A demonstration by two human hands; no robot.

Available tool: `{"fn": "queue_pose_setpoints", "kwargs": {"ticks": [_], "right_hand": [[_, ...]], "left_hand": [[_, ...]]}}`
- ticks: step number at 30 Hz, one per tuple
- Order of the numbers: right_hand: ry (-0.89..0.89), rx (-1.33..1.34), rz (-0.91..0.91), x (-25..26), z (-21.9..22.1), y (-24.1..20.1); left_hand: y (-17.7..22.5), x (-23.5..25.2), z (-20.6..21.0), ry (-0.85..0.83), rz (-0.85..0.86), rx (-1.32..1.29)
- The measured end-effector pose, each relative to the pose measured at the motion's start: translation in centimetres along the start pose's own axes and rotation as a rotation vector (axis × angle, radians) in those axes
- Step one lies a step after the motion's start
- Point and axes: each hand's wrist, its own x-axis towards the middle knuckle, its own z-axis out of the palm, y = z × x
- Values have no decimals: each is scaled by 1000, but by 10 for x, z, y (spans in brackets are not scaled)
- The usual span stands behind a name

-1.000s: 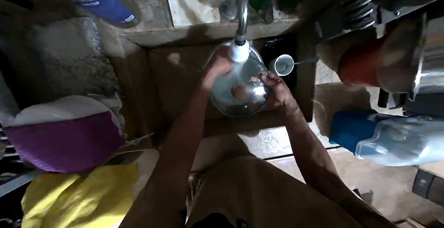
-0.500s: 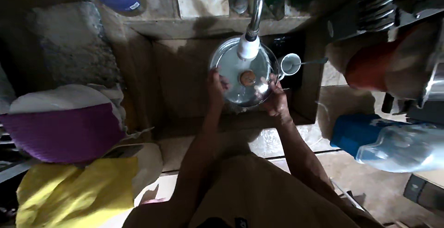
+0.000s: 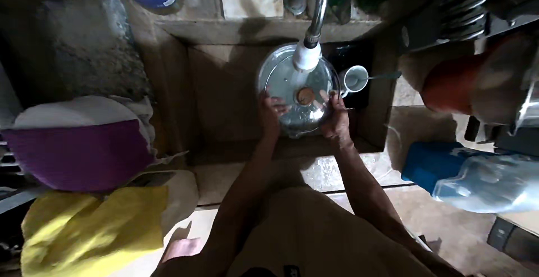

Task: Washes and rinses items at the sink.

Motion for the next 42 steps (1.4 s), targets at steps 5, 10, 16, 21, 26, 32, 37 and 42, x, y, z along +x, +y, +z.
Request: {"fn": "queue_pose_setpoints", "kwargs": {"ticks": [5,10,16,21,26,32,37,42], "right_hand": [[-157,-104,84,10,-8,-19],[-156,-184,69,16,8,-43],[-60,58,-8,20,9,-12],[-91,112,69,6,-1,-3],[-246,-31,129,7,1,-31],[-196,35,61,9,25,-33],[-103,100,-14,13,38,-27],[-86,132,-17,4,69,-13]], "left_hand": [[53,44,1,-229,-4,192],[101,75,24,-489,135,525],[-10,9,-11,-165,218,161],[17,22,7,-103,209,16],[82,75,16,-335,77,394],[83,72,42,-203,677,1046],[4,27,15,-228,1014,1114],[14,35,29,-45,731,1106]]}}
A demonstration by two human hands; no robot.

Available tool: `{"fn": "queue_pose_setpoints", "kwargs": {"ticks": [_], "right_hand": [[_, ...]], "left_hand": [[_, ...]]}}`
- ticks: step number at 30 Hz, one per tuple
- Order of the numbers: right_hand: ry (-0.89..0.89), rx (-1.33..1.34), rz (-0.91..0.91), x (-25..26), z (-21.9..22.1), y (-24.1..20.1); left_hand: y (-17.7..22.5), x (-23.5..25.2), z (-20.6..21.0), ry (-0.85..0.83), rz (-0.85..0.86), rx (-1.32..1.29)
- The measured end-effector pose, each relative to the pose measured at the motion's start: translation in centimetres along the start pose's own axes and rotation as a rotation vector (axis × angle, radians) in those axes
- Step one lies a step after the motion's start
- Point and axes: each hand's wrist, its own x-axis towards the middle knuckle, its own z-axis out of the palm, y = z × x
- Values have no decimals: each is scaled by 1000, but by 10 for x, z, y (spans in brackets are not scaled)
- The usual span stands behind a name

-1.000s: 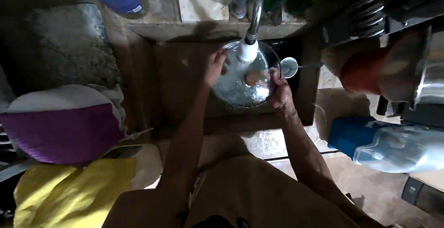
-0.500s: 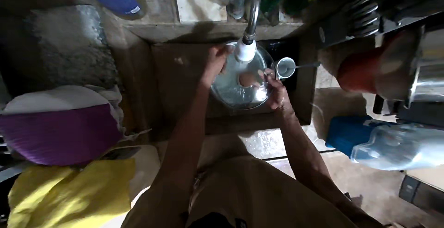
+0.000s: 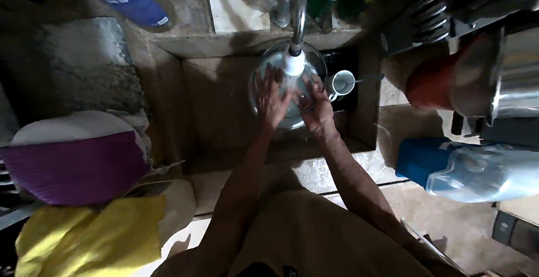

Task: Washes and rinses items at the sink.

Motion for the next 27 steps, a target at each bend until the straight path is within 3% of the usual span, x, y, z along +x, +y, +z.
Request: {"fn": "queue_pose_setpoints", "kwargs": {"ticks": [3,7,10,13,15,18,22,25,27], "right_hand": [[10,25,0,-8,14,5],[3,36,-4,-15,14,9],[-19,-29,-1,-32,4,9],[-24,-249,17,-71,-13,-13],[7,-340,-25,-83,-20,-31],[58,-511,-198,-100,-22,-50],[4,-1213,-531,-127,-21,-56],[-217,-1631,-784,-117,-20,-35],[-411,-1750,-814,-100,-24,-19]], "left_hand": [[5,14,-9,36,-97,-54],[18,-21,-5,147,-44,-379],[15,-50,2,165,8,-286],[4,-61,-9,10,-53,-200],[3,-55,-23,-93,-43,-284],[32,-46,-38,-325,21,-503],[75,-46,-42,-567,-189,-984],[76,-48,-39,-505,-493,-1323],[65,-44,-41,-340,-629,-1499]]}}
